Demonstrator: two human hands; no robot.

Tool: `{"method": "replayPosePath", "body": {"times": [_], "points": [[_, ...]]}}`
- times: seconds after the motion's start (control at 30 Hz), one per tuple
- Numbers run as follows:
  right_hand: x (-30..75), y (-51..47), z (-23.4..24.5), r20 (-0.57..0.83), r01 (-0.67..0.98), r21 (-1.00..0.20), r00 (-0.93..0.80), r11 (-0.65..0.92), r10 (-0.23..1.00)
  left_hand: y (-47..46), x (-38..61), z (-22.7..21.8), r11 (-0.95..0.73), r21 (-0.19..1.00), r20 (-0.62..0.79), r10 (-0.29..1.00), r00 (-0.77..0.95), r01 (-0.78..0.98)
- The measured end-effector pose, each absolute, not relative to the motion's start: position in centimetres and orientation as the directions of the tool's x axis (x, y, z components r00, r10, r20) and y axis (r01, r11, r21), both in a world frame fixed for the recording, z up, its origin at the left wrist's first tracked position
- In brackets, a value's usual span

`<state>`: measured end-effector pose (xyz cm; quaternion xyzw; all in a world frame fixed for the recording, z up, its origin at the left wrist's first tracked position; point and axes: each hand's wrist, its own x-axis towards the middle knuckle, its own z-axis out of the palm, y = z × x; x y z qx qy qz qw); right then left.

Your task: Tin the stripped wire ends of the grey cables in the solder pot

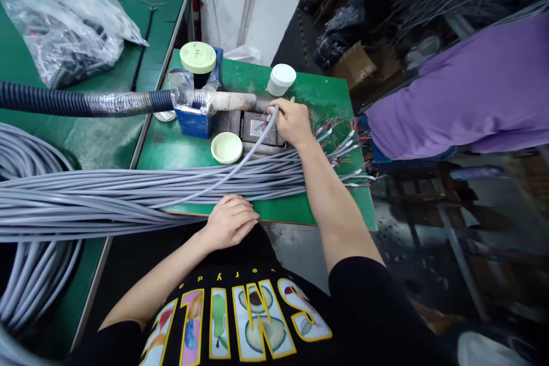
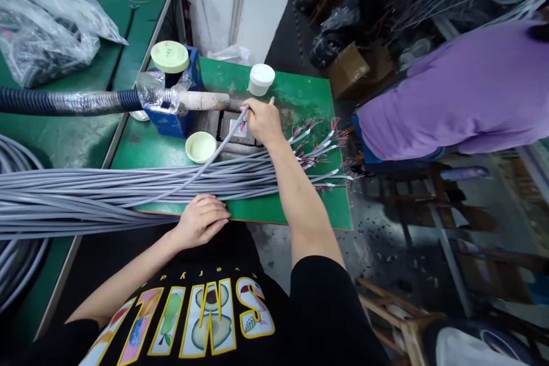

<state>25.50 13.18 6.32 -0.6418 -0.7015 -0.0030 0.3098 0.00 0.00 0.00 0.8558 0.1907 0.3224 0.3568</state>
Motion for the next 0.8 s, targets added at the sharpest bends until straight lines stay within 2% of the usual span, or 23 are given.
{"method": "replayPosePath", "body": {"times": [0.07, 0.1, 0.13, 0.2, 0.23, 0.27, 0.33, 0.4, 0.47, 0.57, 0.8], "points": [[25.2, 11.6, 7.5, 0.473, 0.893, -0.399, 0.005, 0.208, 0.881, -0.1, -0.7, 1.8, -0.579, 0.815, 0.37, 0.537, 0.758, 0.013], [24.9, 10.5, 8.2, 0.492, 0.884, -0.403, -0.009, 0.237, 0.871, -0.1, -1.3, 3.0, -0.484, 0.87, 0.358, 0.497, 0.79, -0.091], [24.6, 9.1, 8.9, 0.513, 0.87, -0.408, -0.032, 0.276, 0.858, -0.1, -1.9, 4.3, -0.333, 0.92, 0.34, 0.413, 0.845, -0.207], [23.7, 5.8, 9.9, 0.543, 0.832, -0.41, -0.106, 0.373, 0.833, -0.1, -3.0, 6.6, -0.016, 0.936, 0.347, 0.18, 0.92, -0.35], [23.2, 4.1, 10.2, 0.562, 0.805, -0.407, -0.153, 0.432, 0.813, 0.0, -3.4, 7.3, 0.075, 0.927, 0.353, 0.159, 0.922, -0.368], [22.7, 2.4, 10.2, 0.592, 0.769, -0.397, -0.202, 0.5, 0.78, 0.1, -3.5, 7.7, 0.121, 0.93, 0.315, 0.23, 0.921, -0.348], [21.6, -0.7, 9.5, 0.666, 0.69, -0.353, -0.289, 0.632, 0.688, 0.1, -3.0, 7.5, 0.2, 0.937, 0.168, 0.465, 0.869, -0.288], [20.7, -3.1, 8.3, 0.664, 0.673, -0.288, -0.372, 0.681, 0.649, -0.1, -1.7, 6.5, 0.313, 0.911, 0.019, 0.621, 0.784, -0.27], [19.7, -4.9, 6.9, 0.634, 0.681, -0.224, -0.442, 0.697, 0.635, -0.4, -0.2, 5.4, 0.397, 0.872, -0.075, 0.685, 0.725, -0.285], [18.6, -6.8, 5.6, 0.626, 0.704, -0.155, -0.473, 0.693, 0.62, -0.9, 1.0, 4.5, 0.427, 0.862, -0.171, 0.751, 0.638, -0.272], [17.6, -8.8, 5.0, 0.613, 0.703, -0.149, -0.486, 0.695, 0.623, -2.1, 0.5, 3.8, 0.346, 0.918, -0.185, 0.804, 0.565, -0.193]]}}
